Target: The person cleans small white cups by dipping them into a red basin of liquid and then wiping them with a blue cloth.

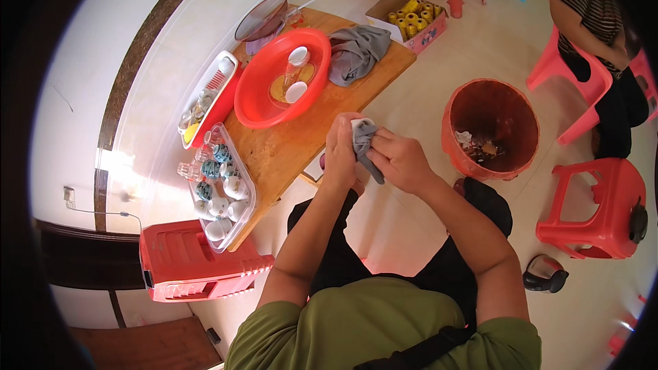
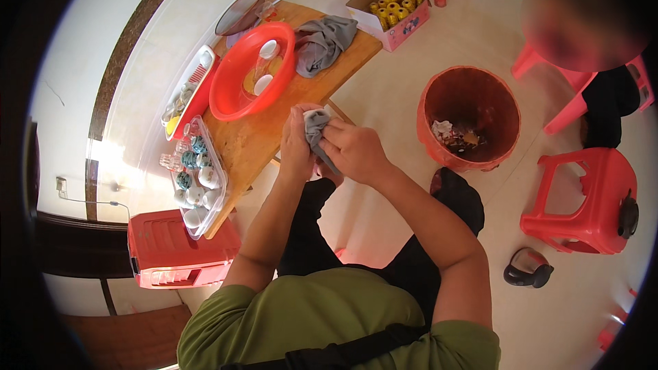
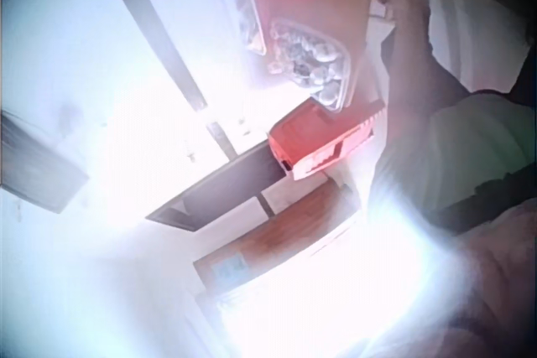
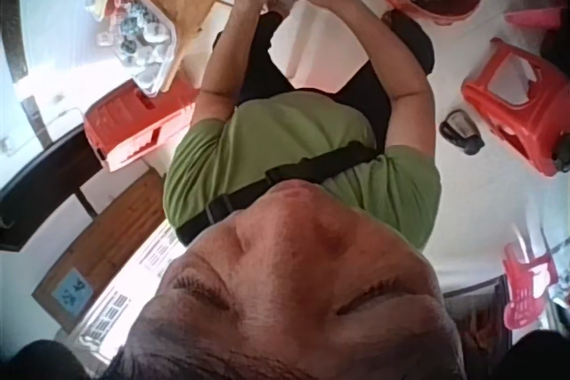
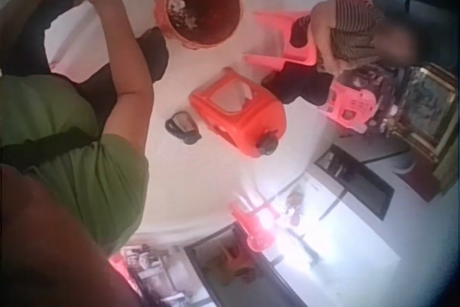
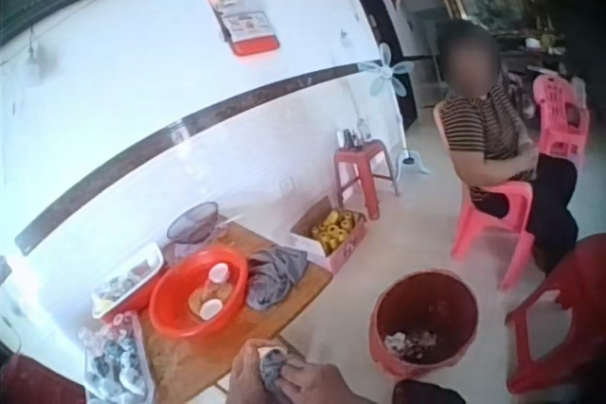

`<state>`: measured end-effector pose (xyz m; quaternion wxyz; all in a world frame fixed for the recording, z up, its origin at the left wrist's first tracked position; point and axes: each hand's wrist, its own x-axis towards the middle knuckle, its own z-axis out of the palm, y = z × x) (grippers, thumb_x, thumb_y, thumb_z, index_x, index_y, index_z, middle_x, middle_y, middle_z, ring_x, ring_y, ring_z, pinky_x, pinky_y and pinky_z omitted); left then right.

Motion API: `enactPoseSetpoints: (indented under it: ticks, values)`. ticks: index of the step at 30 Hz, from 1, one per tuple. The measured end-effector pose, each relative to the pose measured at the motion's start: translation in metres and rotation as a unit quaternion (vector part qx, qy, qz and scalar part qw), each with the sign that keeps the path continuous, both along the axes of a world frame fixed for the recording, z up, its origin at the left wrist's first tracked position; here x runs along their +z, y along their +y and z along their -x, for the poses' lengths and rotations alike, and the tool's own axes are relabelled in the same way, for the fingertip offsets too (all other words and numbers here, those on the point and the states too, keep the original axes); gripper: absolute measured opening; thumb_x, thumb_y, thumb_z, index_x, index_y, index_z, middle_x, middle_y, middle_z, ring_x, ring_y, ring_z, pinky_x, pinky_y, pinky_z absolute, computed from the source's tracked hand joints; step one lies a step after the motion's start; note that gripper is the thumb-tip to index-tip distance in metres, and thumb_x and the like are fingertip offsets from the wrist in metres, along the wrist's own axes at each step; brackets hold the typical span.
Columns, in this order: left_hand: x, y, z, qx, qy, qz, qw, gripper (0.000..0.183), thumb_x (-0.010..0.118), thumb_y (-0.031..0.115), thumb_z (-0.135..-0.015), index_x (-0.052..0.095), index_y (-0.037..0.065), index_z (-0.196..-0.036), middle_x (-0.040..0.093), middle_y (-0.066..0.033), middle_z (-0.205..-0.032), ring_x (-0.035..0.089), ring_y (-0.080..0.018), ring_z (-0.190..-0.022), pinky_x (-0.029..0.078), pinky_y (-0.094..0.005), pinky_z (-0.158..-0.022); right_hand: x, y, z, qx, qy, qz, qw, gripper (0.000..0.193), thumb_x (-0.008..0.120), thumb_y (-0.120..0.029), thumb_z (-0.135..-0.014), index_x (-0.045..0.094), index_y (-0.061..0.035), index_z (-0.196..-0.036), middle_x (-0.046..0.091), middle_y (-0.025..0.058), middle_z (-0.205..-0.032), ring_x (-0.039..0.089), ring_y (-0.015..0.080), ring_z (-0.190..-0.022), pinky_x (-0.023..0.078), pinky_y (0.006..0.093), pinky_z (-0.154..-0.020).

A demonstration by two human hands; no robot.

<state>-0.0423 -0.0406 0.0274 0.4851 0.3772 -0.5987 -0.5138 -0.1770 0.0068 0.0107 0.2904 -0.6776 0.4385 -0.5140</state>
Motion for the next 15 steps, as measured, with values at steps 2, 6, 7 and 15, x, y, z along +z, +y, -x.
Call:
enactPoseSetpoints:
  ticks: [2, 6, 7, 15]
  values:
    - [0.006, 0.003, -0.003, -0.01, -0.084, 0.107, 0.991, 0.042, 0.035, 0.04, -0.099, 0.053, 0.002, -0.101, 0.052, -0.0035, -0.085, 0.047, -0.0104, -0.078, 0.041, -0.0259, -0.071, -0.002, -0.001, -0.002, 0.054, -0.144, -0.053, 0.987, 0.021, 0.056, -0.004, -0.085, 0.062, 0.0002, -0.104, 0.06, 0.0033, -0.103, 0.059, 0.014, -0.081, 0.048, 0.0257, -0.069]
    - [0.006, 0.01, -0.004, -0.018, -0.113, 0.15, 0.982, 0.043, 0.032, 0.038, -0.099, 0.053, 0.002, -0.102, 0.053, -0.0051, -0.088, 0.049, -0.0128, -0.08, 0.04, -0.0261, -0.075, 0.005, 0.008, -0.006, 0.079, -0.352, -0.194, 0.912, 0.017, 0.056, -0.007, -0.087, 0.064, 0.001, -0.099, 0.059, -0.0045, -0.095, 0.053, 0.007, -0.068, 0.046, 0.0228, -0.061]
    - [0.004, 0.014, -0.003, -0.016, -0.113, 0.123, 0.986, 0.043, 0.031, 0.039, -0.099, 0.054, 0.002, -0.103, 0.054, -0.0058, -0.089, 0.05, -0.0139, -0.082, 0.04, -0.0263, -0.076, 0.007, 0.011, -0.007, 0.062, -0.365, -0.221, 0.902, 0.017, 0.056, -0.007, -0.087, 0.064, 0.0011, -0.099, 0.059, -0.0062, -0.092, 0.051, 0.0056, -0.066, 0.045, 0.022, -0.06]
    - [0.014, 0.008, -0.016, -0.085, -0.219, 0.09, 0.968, 0.037, 0.036, 0.03, -0.098, 0.059, 0.001, -0.091, 0.054, -0.0015, -0.079, 0.049, -0.0081, -0.072, 0.04, -0.0216, -0.063, 0.004, 0.01, 0.001, -0.056, 0.171, 0.23, 0.956, 0.011, 0.065, -0.003, -0.065, 0.059, -0.0049, -0.074, 0.058, 0.0045, -0.076, 0.058, 0.0234, -0.06, 0.046, 0.0336, -0.05]
